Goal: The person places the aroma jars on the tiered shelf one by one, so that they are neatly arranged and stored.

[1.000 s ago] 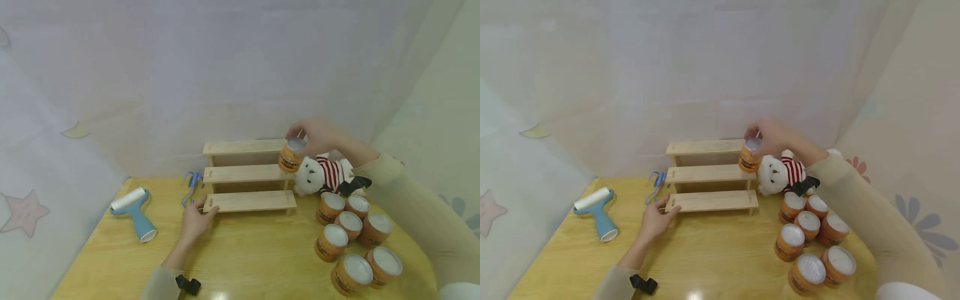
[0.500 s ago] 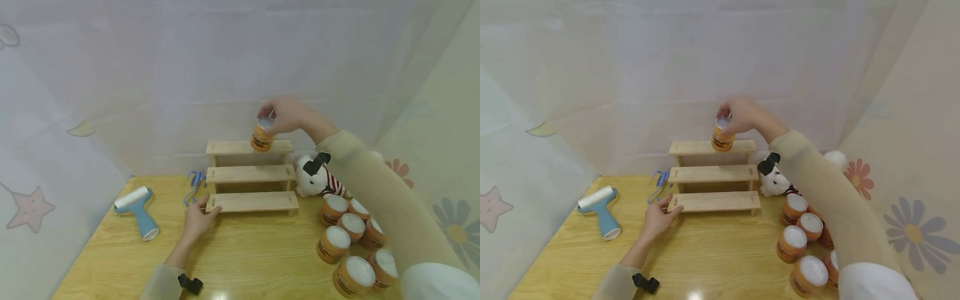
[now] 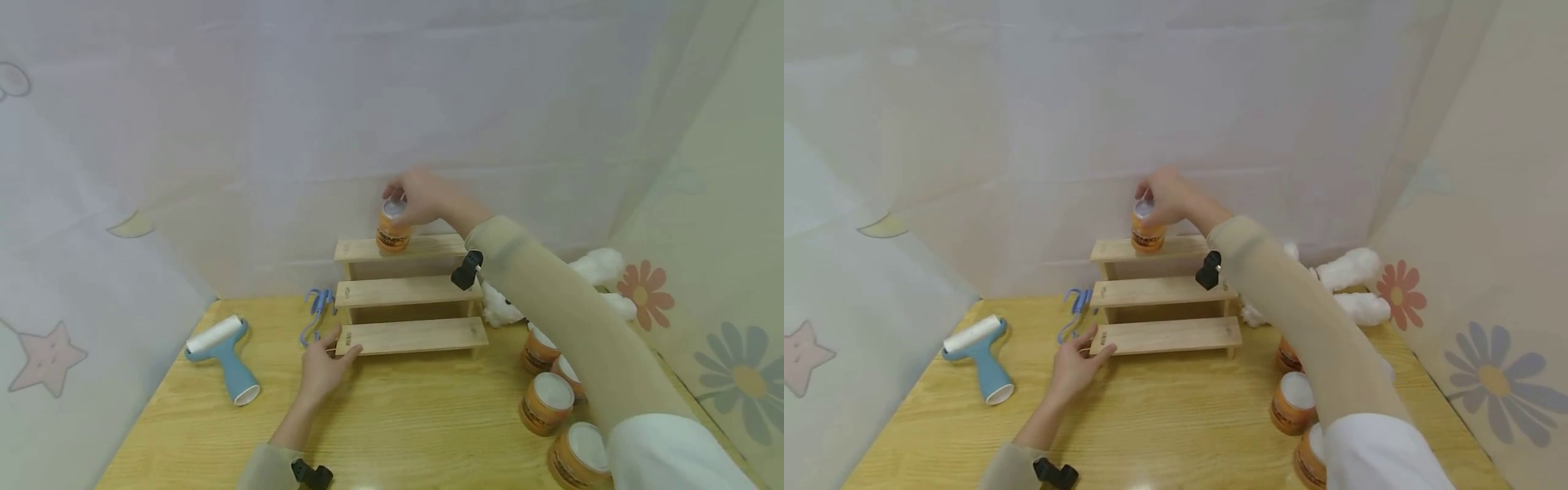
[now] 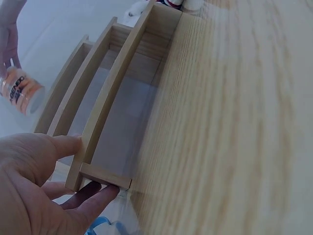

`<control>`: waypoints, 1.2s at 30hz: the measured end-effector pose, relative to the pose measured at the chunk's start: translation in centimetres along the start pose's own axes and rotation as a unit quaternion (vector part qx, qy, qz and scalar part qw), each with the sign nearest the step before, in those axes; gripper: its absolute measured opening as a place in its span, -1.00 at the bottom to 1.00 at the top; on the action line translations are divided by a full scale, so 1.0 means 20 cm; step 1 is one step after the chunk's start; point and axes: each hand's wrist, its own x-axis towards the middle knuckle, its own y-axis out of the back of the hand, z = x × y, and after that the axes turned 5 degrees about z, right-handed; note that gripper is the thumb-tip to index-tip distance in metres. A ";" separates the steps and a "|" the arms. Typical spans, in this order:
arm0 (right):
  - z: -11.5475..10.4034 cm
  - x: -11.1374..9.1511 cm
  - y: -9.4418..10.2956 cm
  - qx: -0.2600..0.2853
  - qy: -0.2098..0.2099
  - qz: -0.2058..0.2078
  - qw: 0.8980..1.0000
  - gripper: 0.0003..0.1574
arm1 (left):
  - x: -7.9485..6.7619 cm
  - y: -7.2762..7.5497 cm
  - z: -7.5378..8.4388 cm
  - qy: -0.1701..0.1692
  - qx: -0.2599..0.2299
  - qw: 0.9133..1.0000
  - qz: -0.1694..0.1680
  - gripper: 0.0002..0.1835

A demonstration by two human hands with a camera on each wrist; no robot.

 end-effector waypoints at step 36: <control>-0.01 -0.03 -0.17 0.043 0.026 0.144 0.988 -0.60 | -0.01 0.00 0.06 0.000 -0.005 1.000 0.005 -0.19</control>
